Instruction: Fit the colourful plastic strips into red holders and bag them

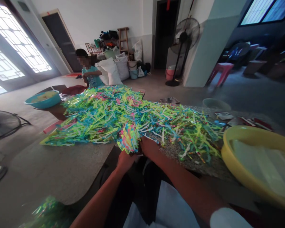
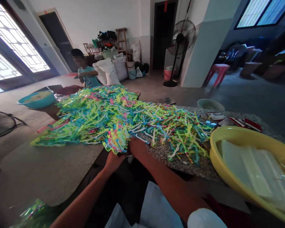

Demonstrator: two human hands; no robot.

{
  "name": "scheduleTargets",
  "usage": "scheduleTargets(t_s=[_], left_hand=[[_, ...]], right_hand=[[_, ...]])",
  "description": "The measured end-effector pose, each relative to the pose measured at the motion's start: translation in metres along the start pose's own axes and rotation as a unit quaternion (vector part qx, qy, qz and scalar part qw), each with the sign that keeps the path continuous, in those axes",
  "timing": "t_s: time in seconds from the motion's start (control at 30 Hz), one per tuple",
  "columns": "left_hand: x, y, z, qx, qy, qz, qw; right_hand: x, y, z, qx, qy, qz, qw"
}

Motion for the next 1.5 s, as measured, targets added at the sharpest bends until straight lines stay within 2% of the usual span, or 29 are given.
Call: scheduleTargets(t_s=[0.3, 0.67, 0.8, 0.97, 1.07, 1.13, 1.17, 1.2, 1.27, 1.3, 1.33, 1.4, 1.5], left_hand=[[0.006, -0.006, 0.003, 0.005, -0.013, 0.012, 1.000], [0.009, -0.007, 0.002, -0.002, 0.006, 0.021, 1.000], [0.008, -0.008, 0.003, -0.001, -0.007, 0.032, 0.999], [0.007, -0.008, 0.004, 0.007, 0.003, 0.067, 0.998], [0.008, -0.007, 0.004, -0.002, 0.005, 0.070, 0.998], [0.010, -0.006, 0.005, -0.016, 0.000, 0.064, 0.998], [0.012, -0.005, 0.005, -0.022, -0.001, 0.061, 0.998], [0.014, -0.005, 0.006, -0.025, -0.001, 0.060, 0.998], [0.017, -0.007, 0.006, -0.020, -0.001, 0.055, 0.998], [0.017, -0.009, 0.006, -0.014, -0.002, 0.050, 0.999], [0.017, -0.009, 0.006, -0.007, -0.003, 0.044, 0.999], [0.015, -0.010, 0.006, 0.000, -0.003, 0.040, 0.999], [0.012, -0.007, 0.005, -0.001, 0.003, 0.043, 0.999]], right_hand=[[-0.001, 0.005, -0.003, -0.021, -0.045, 0.014, 0.999], [-0.005, 0.000, -0.005, -0.028, -0.002, 0.021, 0.999], [-0.001, -0.003, -0.004, -0.011, 0.001, 0.015, 1.000], [-0.002, 0.000, 0.000, 0.009, -0.030, 0.005, 0.999], [-0.007, 0.007, 0.014, 0.060, 0.006, 0.053, 0.997], [-0.029, 0.022, 0.031, 0.080, -0.001, 0.074, 0.994], [-0.049, 0.037, 0.042, 0.060, -0.032, 0.060, 0.996], [-0.076, 0.058, 0.053, 0.009, -0.082, 0.025, 0.996], [-0.125, 0.104, 0.066, -0.127, -0.170, -0.057, 0.975], [-0.144, 0.116, 0.070, -0.154, -0.197, -0.084, 0.965], [-0.161, 0.120, 0.073, -0.153, -0.217, -0.099, 0.959], [-0.184, 0.114, 0.077, -0.115, -0.229, -0.118, 0.959], [-0.192, 0.097, 0.076, -0.057, -0.204, -0.133, 0.968]])
Point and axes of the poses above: each hand's wrist, its own z-axis towards the middle knuckle, its own y-axis out of the back of the hand, x = y × z, the point moved 10 cm from there along z, towards the middle knuckle, and after that the axes turned 7 degrees about -x, right-handed, at the moved point
